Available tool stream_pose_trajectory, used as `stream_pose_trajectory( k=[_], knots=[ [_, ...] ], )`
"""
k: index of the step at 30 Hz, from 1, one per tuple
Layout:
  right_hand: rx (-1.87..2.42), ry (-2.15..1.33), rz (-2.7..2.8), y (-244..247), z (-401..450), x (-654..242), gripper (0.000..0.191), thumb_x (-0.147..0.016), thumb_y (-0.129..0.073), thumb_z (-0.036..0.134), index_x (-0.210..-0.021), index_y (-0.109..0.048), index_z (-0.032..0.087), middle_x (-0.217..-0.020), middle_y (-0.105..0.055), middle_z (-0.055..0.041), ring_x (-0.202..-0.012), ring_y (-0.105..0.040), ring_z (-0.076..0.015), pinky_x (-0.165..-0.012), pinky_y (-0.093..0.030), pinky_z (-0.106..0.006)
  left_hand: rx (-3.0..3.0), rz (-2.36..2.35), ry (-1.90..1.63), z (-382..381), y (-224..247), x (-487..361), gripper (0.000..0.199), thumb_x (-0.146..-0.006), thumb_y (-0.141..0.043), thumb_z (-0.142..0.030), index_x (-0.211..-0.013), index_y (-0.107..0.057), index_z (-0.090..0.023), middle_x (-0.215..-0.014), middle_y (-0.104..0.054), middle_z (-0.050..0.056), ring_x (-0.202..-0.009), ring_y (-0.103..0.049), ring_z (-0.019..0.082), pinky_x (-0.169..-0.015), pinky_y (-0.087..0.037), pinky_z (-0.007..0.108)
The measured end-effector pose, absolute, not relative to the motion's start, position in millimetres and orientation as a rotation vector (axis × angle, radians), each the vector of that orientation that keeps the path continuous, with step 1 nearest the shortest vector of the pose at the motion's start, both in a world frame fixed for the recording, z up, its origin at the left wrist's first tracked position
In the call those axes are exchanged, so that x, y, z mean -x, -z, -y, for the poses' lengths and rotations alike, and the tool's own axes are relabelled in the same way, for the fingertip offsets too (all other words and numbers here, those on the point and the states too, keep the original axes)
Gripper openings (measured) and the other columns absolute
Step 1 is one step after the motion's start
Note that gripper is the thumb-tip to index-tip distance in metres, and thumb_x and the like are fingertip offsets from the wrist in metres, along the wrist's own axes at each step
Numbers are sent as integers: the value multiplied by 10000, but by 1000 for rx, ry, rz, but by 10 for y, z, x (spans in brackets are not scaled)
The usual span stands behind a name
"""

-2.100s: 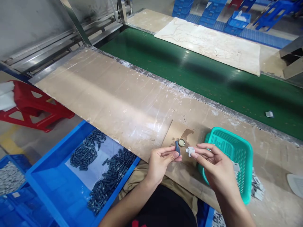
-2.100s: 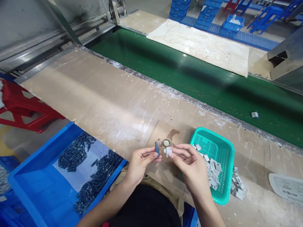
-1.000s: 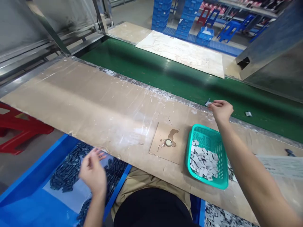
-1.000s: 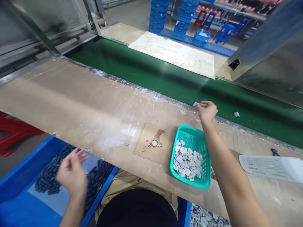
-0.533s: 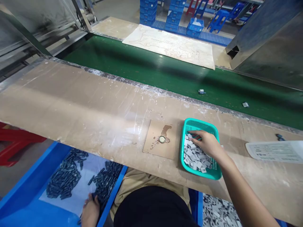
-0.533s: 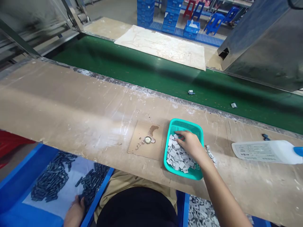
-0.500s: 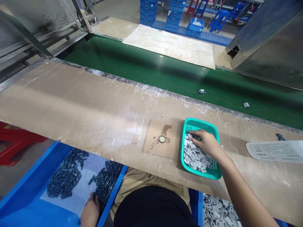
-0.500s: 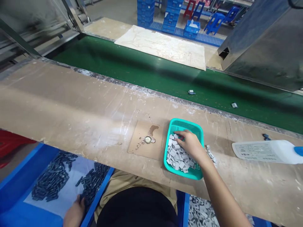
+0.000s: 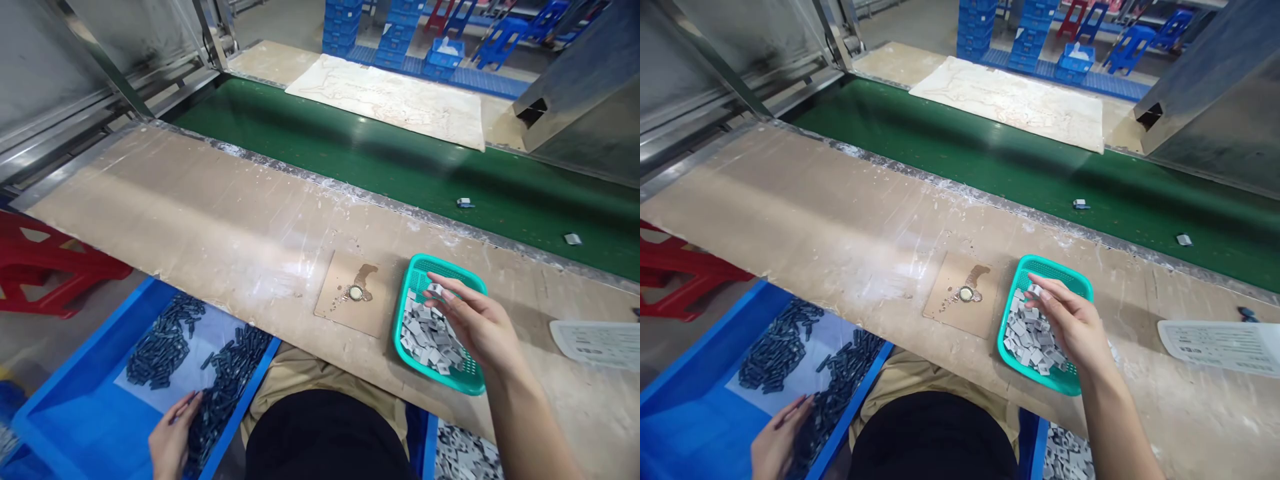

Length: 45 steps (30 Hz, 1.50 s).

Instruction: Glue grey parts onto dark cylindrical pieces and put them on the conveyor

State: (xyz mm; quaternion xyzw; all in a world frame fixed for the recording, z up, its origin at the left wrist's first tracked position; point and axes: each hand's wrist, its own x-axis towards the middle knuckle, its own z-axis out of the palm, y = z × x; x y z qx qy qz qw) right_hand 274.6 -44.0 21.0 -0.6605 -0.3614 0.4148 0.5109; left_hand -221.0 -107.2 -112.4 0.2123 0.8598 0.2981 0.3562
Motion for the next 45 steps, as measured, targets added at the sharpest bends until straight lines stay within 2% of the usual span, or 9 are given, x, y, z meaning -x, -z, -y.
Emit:
stream_pose_trajectory(
  k=[6,9,12,16,24,32,36,41,45],
  knots=[
    [1655,-1055,1023,-244,310,-2348,401,-670,-749,428,-985,-647,203,-872,-689,-70,-808,-654,-212,-739,-543,-351,-114,-1759,-1291,680,752,1835,241,-583,-736,-103,-814,-686,-151,-758,-697,23,-821,-669,181,-935,-497,362],
    [1718,-968,1189,-203,234,-2190,324,-716,-696,457,-884,-649,184,-871,-690,-88,-816,-655,-227,-759,-533,-373,-96,-1594,-1349,542,584,1629,371,-592,-746,-106,-949,-699,-192,-777,-681,-5,-770,-645,135,-806,-550,302],
    [1750,-763,1469,-155,176,-2099,278,-845,-546,420,-969,-672,205,-967,-665,-98,-915,-627,-237,-790,-509,-385,-83,-1370,-1338,505,468,1418,486,-567,-800,-163,-1034,-682,-231,-805,-674,-11,-648,-595,88,-633,-539,222],
    [1780,-526,1688,-43,125,-2025,305,-871,-500,361,-1080,-644,192,-998,-646,-109,-892,-635,-232,-774,-508,-379,-89,-1088,-1260,522,379,1121,480,-478,-864,-292,-913,-705,-168,-680,-637,-5,-515,-495,44,-475,-448,157],
    [1879,-380,1830,113,123,-2028,248,-871,-516,383,-972,-627,185,-970,-699,-88,-822,-668,-224,-723,-520,-349,-117,-1052,-960,442,214,762,191,-558,-807,-140,-600,-620,-140,-845,-686,22,-720,-639,93,-691,-511,174],
    [1853,-414,1896,163,115,-2035,238,-874,-485,331,-1002,-631,193,-975,-706,-78,-886,-671,-227,-759,-525,-348,-217,-953,-823,387,145,769,111,-648,-738,-106,-703,-647,-137,-840,-680,29,-861,-669,181,-840,-531,306],
    [1866,-472,1822,129,117,-2029,229,-850,-532,338,-987,-649,196,-990,-707,-84,-918,-666,-245,-777,-528,-363,-195,-889,-803,398,143,769,364,-613,-749,-41,-953,-693,-159,-838,-671,-1,-919,-659,173,-948,-492,344],
    [1739,-778,1310,-54,159,-1959,280,-746,-688,367,-965,-649,197,-945,-714,-82,-888,-678,-241,-808,-541,-381,-274,-913,-796,386,137,505,296,-668,-756,-184,-950,-697,-115,-831,-721,52,-831,-693,179,-874,-540,336],
    [1590,-1090,1014,-252,283,-1841,299,-658,-777,324,-907,-672,195,-821,-718,-60,-762,-692,-201,-718,-569,-298,-513,-1032,-964,311,78,157,388,-627,-786,-207,-989,-669,-132,-841,-744,57,-790,-708,187,-781,-580,297]
  ],
)
